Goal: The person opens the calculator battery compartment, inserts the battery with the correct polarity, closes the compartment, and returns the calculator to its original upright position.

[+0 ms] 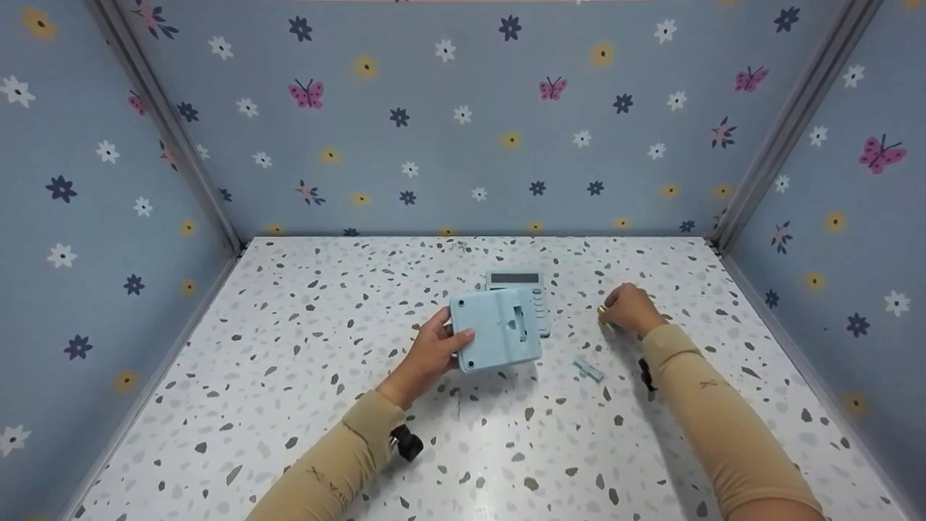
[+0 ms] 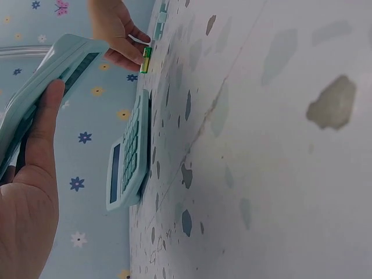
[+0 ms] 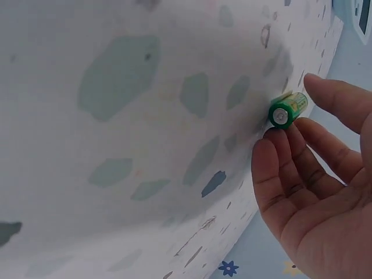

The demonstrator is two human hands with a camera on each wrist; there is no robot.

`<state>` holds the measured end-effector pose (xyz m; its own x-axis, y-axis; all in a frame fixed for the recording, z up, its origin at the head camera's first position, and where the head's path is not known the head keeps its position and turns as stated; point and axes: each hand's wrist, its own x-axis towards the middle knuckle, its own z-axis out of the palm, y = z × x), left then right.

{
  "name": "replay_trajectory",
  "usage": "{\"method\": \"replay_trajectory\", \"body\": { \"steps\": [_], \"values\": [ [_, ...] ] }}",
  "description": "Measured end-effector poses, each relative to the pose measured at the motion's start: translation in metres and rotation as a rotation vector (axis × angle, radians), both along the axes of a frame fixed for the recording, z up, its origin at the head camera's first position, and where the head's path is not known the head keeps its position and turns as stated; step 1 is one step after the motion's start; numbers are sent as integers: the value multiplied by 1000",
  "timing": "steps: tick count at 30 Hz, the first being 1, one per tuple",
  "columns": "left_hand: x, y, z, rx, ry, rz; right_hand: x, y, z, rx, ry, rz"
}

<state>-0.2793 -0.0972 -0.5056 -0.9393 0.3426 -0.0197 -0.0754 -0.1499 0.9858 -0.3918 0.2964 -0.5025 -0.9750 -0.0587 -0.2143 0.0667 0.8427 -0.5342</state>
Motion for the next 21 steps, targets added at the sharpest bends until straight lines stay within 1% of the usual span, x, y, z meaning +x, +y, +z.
{"method": "replay_trajectory", "body": {
  "steps": [5,13,17,21],
  "values": [
    [0,1,-1,-1,3,4,-2,-1,-4,6,-9,4],
    [1,1,2,-4,3,7,-4,-2,-4,25,-4,20],
    [2,1,3,-2,3,10,-4,-3,-2,24,-13,27],
    [1,0,3,3,-3,14,-3,-4,4,-5,-19,16]
  ]
}}
